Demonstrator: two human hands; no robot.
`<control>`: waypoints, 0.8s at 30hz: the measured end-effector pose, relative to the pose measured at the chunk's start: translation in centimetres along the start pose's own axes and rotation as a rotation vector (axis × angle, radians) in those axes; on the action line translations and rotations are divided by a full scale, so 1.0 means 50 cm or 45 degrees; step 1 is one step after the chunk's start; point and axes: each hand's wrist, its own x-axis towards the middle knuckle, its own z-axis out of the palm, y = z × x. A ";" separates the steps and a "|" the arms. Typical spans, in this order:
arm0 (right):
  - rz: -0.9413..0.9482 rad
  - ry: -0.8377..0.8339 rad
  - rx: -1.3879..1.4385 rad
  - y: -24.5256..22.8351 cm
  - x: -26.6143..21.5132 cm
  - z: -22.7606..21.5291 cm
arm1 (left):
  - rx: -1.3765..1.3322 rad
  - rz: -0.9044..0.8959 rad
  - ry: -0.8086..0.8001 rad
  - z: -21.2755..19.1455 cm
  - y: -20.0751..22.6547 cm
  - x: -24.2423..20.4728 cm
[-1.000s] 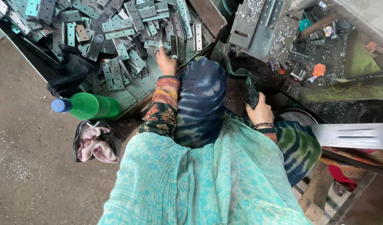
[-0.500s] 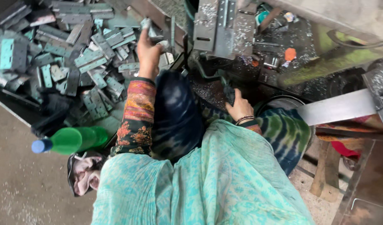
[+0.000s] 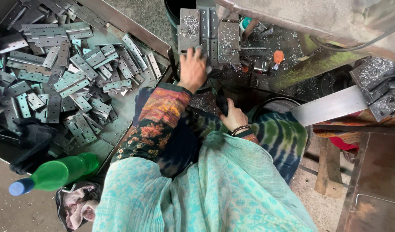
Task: The person repeatedly picks up small metal brackets from a bin, places them into a press machine, and operates the press with a foot pedal. The person then removes the processed brackets and returns them to the bin, continuing this cycle throughout the clip.
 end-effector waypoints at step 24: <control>-0.032 0.251 0.215 0.075 0.034 0.173 | 0.358 0.032 -0.019 0.028 0.018 0.054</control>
